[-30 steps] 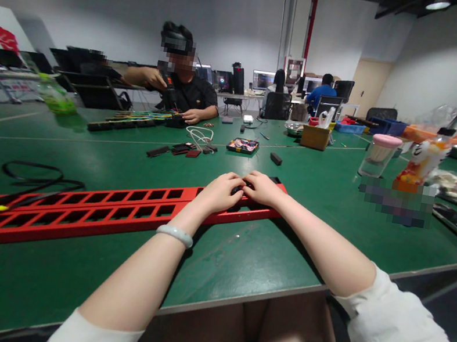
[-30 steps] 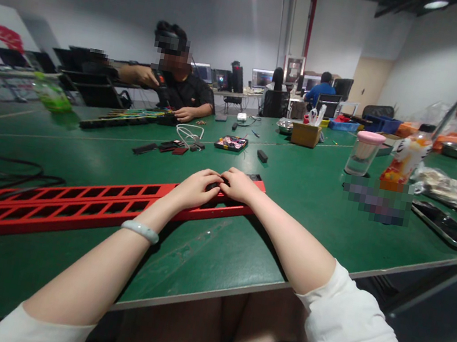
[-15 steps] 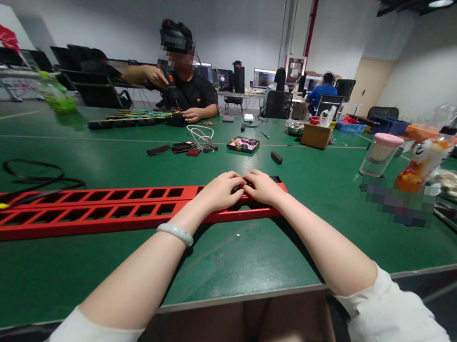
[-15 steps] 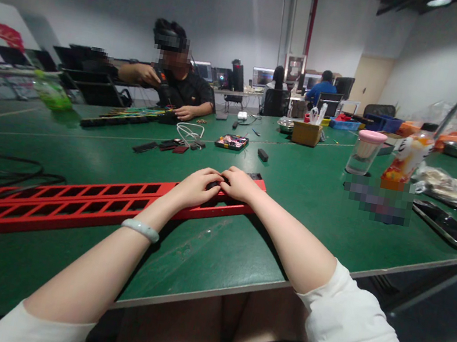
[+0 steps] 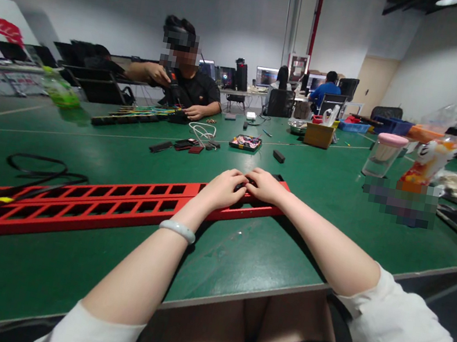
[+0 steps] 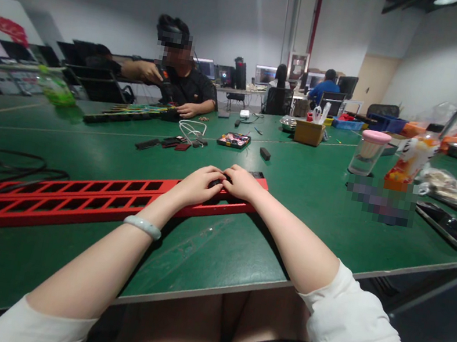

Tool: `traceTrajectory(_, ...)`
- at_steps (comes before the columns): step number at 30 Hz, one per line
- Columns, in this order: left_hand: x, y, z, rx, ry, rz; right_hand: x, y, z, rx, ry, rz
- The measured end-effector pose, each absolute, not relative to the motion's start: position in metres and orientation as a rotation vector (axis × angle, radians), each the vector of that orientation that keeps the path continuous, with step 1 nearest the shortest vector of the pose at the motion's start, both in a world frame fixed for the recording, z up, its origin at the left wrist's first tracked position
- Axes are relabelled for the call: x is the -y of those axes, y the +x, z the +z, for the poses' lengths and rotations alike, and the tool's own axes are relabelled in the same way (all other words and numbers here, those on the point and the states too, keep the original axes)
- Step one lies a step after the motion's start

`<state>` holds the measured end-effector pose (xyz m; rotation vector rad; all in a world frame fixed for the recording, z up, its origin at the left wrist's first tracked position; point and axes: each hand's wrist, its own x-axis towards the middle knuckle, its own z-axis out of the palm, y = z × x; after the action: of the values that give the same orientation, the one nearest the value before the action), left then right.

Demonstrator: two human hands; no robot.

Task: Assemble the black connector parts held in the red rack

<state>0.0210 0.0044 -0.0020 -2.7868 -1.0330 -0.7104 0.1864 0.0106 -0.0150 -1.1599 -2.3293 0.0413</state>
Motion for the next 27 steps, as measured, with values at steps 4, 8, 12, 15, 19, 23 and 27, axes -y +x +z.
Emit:
traceTrajectory(4, -0.0044, 0.0216, -0.002, 1.041, -2.792, -0.709, -0.01, 0.186, -0.0146, 2.335, -1.168, 0.044)
traceTrajectory(8, -0.005, 0.0219, -0.003, 1.047, -2.782, -0.703, -0.009, 0.186, -0.014, 2.342, -1.158, 0.037)
traceTrajectory(12, -0.0047, 0.0221, -0.0033, 1.044, -2.791, -0.715, -0.0082, 0.1864, -0.0139, 2.343, -1.145, 0.032)
traceTrajectory(15, -0.0039, 0.0223, -0.0029, 1.052, -2.802, -0.721, -0.0086, 0.1863, -0.014, 2.344, -1.152, 0.049)
traceTrajectory(19, -0.0038, 0.0224, -0.0026, 1.061, -2.785, -0.699, -0.0097, 0.1859, -0.0145, 2.344, -1.149, 0.059)
traceTrajectory(23, -0.0052, 0.0219, -0.0037, 1.049, -2.784, -0.71, -0.01, 0.1859, -0.0147, 2.34, -1.154, 0.051)
traceTrajectory(27, -0.0059, 0.0216, -0.0043, 1.034, -2.783, -0.712, -0.0099, 0.186, -0.0149, 2.339, -1.152, 0.044)
